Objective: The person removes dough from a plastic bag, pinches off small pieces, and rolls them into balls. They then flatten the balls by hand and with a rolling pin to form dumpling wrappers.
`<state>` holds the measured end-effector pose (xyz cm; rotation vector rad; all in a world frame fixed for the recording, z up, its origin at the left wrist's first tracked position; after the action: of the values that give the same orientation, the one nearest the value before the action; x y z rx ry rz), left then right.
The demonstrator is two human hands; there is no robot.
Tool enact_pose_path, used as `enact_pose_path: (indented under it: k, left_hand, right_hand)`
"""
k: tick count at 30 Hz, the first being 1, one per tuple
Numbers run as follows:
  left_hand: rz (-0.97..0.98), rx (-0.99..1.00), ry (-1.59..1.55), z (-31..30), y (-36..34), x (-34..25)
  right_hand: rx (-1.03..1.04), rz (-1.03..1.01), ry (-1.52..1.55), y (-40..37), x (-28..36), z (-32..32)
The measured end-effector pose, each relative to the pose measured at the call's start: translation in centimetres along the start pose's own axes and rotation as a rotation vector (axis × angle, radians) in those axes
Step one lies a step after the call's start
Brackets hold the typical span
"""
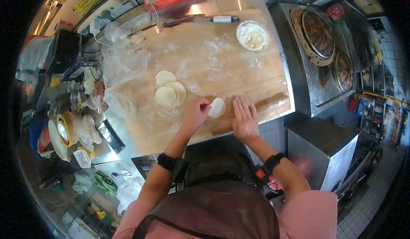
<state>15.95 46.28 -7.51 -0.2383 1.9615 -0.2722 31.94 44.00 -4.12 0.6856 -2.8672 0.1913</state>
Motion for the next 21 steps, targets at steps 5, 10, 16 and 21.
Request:
enact_pose_path:
  k: [5,10,16,21]
  left_hand:
    - [0.003,0.045,0.140,0.8,-0.8,-1.1]
    - [0.110,0.023,0.310,0.8,1.4,-2.9]
    - [-0.049,-0.030,-0.111,-1.6,-0.8,1.4]
    - [0.012,0.033,0.016,-0.9,-1.9,0.2]
  right_hand:
    - [-0.103,-0.031,-0.055,8.2,0.9,-1.2]
    - [-0.197,-0.026,-0.186,10.8,0.6,-0.3]
    - [0.021,0.005,-0.068,0.0,1.2,0.6]
    - [-0.101,-0.003,-0.108,9.1,2.0,-0.8]
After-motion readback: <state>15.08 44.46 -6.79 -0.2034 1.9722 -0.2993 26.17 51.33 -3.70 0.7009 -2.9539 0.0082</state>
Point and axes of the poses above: each hand's wrist, its own y-axis towards the middle knuckle, its own z-axis out of the palm, x = y × z, the point moved 10 cm from there along y, towards the middle knuckle, and after that the axes turned 5 degrees about -z, right-handed, at the moved point
